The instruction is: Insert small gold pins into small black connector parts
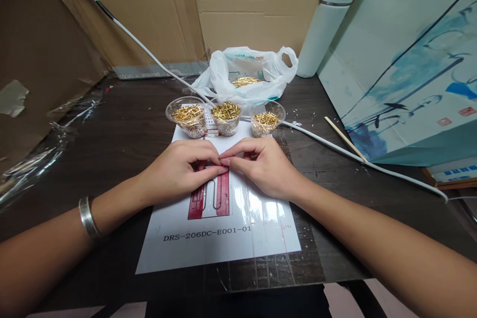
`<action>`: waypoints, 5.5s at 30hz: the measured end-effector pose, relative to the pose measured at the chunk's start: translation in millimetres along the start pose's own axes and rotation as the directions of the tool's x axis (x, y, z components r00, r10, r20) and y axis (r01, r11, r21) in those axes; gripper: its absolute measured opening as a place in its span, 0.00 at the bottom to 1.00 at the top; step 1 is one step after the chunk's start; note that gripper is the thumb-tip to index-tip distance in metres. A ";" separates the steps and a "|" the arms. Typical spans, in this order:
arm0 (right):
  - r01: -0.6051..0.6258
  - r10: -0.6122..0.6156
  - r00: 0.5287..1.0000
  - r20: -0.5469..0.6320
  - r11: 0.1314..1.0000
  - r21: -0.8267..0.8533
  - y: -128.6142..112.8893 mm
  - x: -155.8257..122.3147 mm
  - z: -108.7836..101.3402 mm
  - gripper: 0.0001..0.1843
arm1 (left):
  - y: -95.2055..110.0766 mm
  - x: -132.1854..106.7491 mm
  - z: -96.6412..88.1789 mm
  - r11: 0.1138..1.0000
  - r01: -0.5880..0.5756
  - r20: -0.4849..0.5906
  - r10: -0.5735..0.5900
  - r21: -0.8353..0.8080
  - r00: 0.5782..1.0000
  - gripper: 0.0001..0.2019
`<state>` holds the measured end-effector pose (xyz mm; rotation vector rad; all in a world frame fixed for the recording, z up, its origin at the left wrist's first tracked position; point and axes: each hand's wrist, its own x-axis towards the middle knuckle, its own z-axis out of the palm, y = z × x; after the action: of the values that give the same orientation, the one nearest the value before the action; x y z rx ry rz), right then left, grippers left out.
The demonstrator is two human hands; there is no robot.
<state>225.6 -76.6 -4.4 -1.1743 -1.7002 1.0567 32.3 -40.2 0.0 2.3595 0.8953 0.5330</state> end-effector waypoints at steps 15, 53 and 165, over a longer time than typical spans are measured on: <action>-0.086 0.085 0.996 -0.016 0.994 -0.067 2.1 -1.0 2.4 0.09 | 0.5 -0.7 0.2 1.000 0.005 -0.012 -0.005 -0.002 1.000 0.06; 0.224 -0.245 0.969 -0.018 0.912 -0.344 -7.0 -5.7 3.8 0.06 | 2.7 -0.4 0.4 1.000 0.007 -0.033 -0.008 -0.028 0.999 0.06; 0.207 -0.052 0.964 0.262 0.768 -0.606 -28.8 2.7 -11.3 0.08 | 4.7 0.5 2.7 0.997 0.020 -0.027 -0.022 -0.077 0.999 0.07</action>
<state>227.1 -78.2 26.6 -1.3394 -2.4003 0.5446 36.4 -43.8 0.9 2.2762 0.8947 0.5827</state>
